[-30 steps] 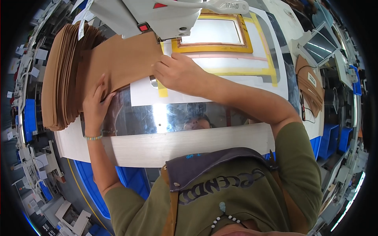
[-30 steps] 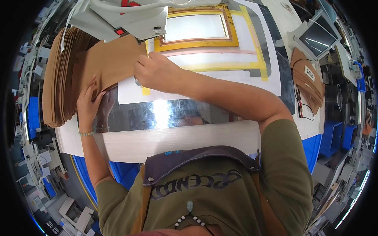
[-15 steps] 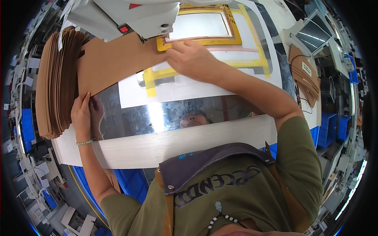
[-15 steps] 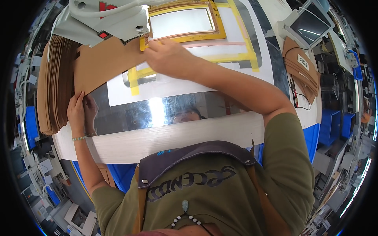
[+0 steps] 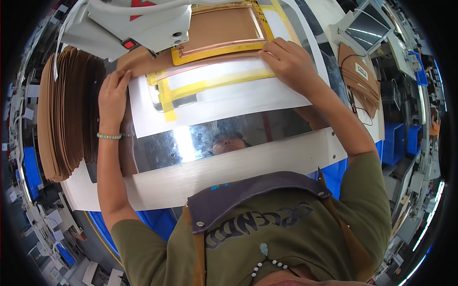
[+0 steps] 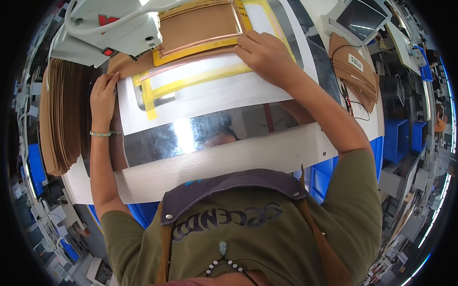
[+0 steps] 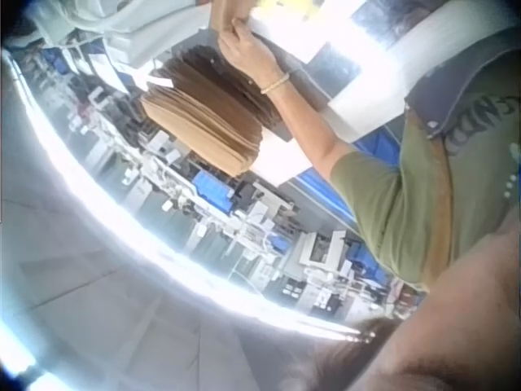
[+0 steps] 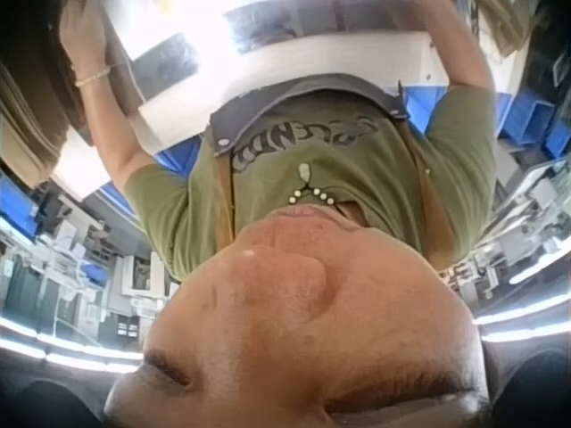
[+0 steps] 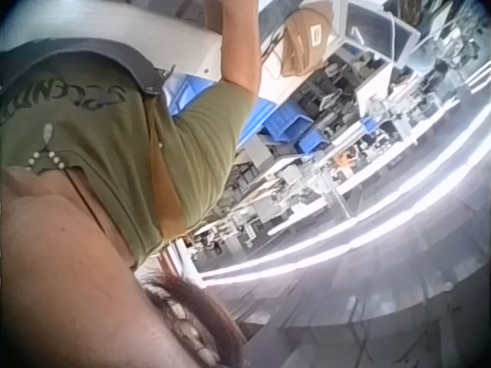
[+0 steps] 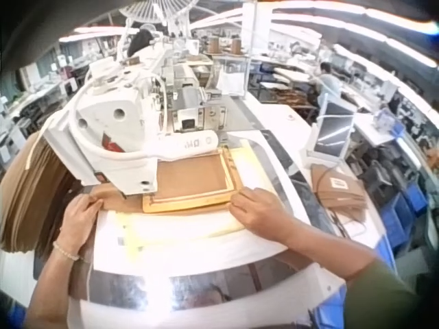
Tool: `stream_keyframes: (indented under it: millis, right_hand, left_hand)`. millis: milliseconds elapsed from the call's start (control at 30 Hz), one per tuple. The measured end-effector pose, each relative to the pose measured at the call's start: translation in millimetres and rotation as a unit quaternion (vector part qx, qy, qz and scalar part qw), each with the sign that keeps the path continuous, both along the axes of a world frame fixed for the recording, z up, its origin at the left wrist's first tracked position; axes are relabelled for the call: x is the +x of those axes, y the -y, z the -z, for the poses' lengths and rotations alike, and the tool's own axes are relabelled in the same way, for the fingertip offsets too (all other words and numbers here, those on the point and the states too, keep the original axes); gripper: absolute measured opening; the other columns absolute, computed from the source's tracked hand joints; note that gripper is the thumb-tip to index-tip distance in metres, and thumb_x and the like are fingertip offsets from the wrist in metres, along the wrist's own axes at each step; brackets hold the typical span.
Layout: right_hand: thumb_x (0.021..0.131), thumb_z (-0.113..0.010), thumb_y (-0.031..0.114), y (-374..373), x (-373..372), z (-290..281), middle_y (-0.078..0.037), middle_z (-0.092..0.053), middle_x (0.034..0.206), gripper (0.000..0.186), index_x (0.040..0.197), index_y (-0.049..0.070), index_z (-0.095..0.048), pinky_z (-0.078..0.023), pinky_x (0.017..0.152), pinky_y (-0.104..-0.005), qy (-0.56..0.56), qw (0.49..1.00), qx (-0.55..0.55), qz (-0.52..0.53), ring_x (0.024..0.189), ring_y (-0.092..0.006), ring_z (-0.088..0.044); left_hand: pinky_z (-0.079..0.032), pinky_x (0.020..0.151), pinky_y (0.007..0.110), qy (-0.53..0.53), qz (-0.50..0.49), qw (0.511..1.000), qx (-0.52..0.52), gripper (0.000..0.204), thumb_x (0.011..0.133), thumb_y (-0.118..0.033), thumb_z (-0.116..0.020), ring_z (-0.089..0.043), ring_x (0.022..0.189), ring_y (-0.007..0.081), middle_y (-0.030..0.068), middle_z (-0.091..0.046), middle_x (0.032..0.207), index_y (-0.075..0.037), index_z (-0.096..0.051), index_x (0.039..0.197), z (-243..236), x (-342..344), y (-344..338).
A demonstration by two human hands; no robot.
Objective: Operating a specialized sewing machine to assemble and finish brown leather bags.
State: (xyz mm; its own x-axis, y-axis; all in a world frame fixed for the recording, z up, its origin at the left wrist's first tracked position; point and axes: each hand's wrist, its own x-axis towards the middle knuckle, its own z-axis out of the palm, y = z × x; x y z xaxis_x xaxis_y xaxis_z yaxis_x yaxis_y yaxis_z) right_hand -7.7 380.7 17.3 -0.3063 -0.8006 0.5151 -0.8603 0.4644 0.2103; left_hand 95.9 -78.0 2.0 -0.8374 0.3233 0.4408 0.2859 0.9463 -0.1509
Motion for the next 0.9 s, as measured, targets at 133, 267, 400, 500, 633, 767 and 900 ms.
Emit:
stream_keyframes:
  millis: [133, 267, 400, 500, 633, 767, 900]
  right_hand:
    - [0.092, -0.069, 0.010, 15, -28, -3, -0.006, -0.071, 0.098, 0.012, 0.103, 0.006, -0.073, -0.056, 0.077, -0.0349, 0.018, 0.998, -0.055, 0.034, 0.093, -0.0219, -0.069]
    - [0.106, -0.054, 0.017, 36, -65, -11, -0.008, -0.073, 0.098, 0.025, 0.121, 0.007, -0.072, -0.056, 0.080, -0.0333, 0.211, 0.975, -0.041, 0.056, 0.089, -0.0207, -0.070]
    - [0.111, -0.045, 0.021, 82, -81, -8, -0.008, -0.075, 0.100, 0.035, 0.135, 0.009, -0.067, -0.056, 0.083, -0.0311, 0.551, 0.834, -0.030, -0.009, 0.087, -0.0162, -0.069]
    - [0.105, -0.046, 0.014, 127, -84, -5, -0.013, -0.076, 0.104, 0.040, 0.139, 0.003, -0.061, -0.057, 0.087, -0.0316, 0.693, 0.717, -0.070, -0.016, 0.095, -0.0163, -0.073]
    - [0.103, -0.045, 0.012, 175, -80, 6, -0.015, -0.075, 0.105, 0.042, 0.140, -0.003, -0.057, -0.059, 0.087, -0.0332, 0.764, 0.633, -0.127, 0.002, 0.100, -0.0191, -0.074]
    - [0.098, -0.053, 0.013, 167, -76, 13, -0.015, -0.076, 0.100, 0.031, 0.123, -0.001, -0.067, -0.060, 0.078, -0.0371, 0.571, 0.798, -0.193, 0.012, 0.092, -0.0233, -0.075]
    - [0.092, -0.065, 0.016, 130, -52, 12, -0.010, -0.075, 0.093, 0.016, 0.098, 0.004, -0.074, -0.059, 0.070, -0.0356, 0.197, 0.965, -0.153, -0.077, 0.086, -0.0246, -0.072]
  left_hand:
    - [-0.054, 0.098, 0.044, 0.008, -0.187, 0.982, -0.025, 0.033, 0.086, 0.003, -0.060, -0.065, 0.116, 0.0378, 0.0192, -0.067, 0.122, 0.002, -0.072, 0.117, -2, 43, 44]
    - [-0.055, 0.094, 0.047, 0.067, -0.303, 0.950, -0.027, 0.027, 0.089, 0.002, -0.059, -0.066, 0.110, 0.0387, 0.0188, -0.068, 0.115, 0.002, -0.070, 0.114, -4, 103, 89]
    - [-0.055, 0.089, 0.046, 0.049, -0.333, 0.941, 0.040, 0.024, 0.092, 0.001, -0.058, -0.068, 0.101, 0.0371, 0.0159, -0.068, 0.107, 0.001, -0.072, 0.111, 3, 134, 107]
    - [-0.055, 0.086, 0.044, 0.023, -0.319, 0.945, 0.075, 0.022, 0.094, 0.001, -0.059, -0.069, 0.096, 0.0366, 0.0145, -0.068, 0.103, -0.001, -0.073, 0.110, 8, 136, 107]
    - [-0.055, 0.085, 0.043, 0.012, -0.304, 0.950, 0.077, 0.021, 0.094, 0.001, -0.060, -0.069, 0.095, 0.0355, 0.0136, -0.069, 0.103, -0.002, -0.074, 0.111, 8, 128, 102]
    - [-0.055, 0.087, 0.043, 0.000, -0.291, 0.954, 0.076, 0.020, 0.093, 0.001, -0.062, -0.068, 0.097, 0.0353, 0.0131, -0.069, 0.103, -0.003, -0.073, 0.109, 9, 124, 96]
    - [-0.055, 0.087, 0.043, -0.006, -0.296, 0.951, 0.087, 0.018, 0.093, -0.001, -0.063, -0.069, 0.098, 0.0349, 0.0123, -0.070, 0.104, -0.003, -0.073, 0.108, 12, 125, 98]
